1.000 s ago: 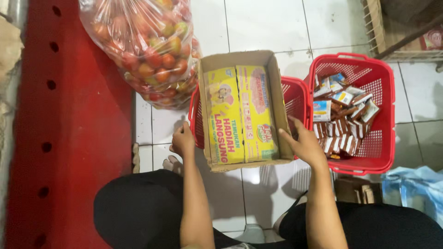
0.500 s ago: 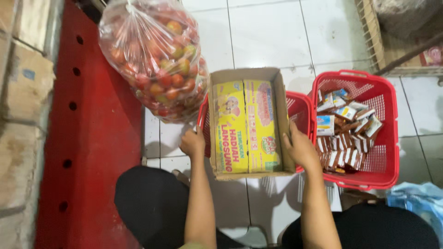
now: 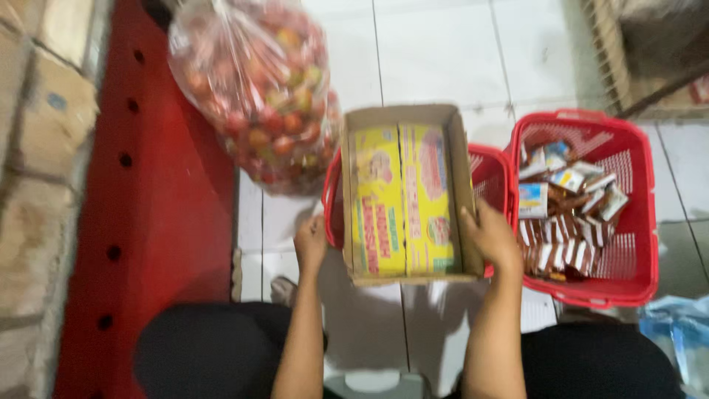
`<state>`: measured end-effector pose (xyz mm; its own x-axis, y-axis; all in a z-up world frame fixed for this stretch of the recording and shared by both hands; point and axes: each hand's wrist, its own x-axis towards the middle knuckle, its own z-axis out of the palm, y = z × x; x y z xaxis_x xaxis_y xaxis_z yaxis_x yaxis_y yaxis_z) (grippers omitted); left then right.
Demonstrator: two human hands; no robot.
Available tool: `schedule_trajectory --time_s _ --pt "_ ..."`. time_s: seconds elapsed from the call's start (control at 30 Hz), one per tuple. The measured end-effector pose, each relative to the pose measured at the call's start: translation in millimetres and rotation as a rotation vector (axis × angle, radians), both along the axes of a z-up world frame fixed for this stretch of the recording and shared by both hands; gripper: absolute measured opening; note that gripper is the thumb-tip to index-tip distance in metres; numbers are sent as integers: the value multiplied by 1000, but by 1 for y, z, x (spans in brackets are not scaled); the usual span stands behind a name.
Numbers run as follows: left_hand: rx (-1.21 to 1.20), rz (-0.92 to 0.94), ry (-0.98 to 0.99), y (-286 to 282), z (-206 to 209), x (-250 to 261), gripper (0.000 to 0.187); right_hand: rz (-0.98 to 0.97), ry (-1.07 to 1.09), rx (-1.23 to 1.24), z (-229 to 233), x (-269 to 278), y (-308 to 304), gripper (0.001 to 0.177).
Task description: The person picks up small packets from baskets and shelves, places them into boxes, and rearranges the packets inside the boxes by hand.
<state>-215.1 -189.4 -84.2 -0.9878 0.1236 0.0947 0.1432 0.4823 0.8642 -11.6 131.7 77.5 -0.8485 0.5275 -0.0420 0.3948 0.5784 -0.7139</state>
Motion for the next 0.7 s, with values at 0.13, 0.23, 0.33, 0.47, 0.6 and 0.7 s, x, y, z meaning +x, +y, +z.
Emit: schedule_trajectory --time_s 0.13,0.23,0.33,0.47,0.6,0.7 --pt "325 32 -447 3 12 38 52 39 -76 110 -18 12 8 37" --pt "739 -91 -460 25 58 20 56 43 -160 136 -15 19 9 38" --pt "766 -253 -606 34 96 35 59 69 -111 168 2 30 3 47" --pt "436 -445 -327 71 123 50 57 23 -181 157 16 40 -9 50" --pt "84 -281 -93 99 143 68 50 -55 -73 184 4 51 1 49" --pt "143 -321 -33 101 152 72 46 -74 56 202 -14 57 9 50"
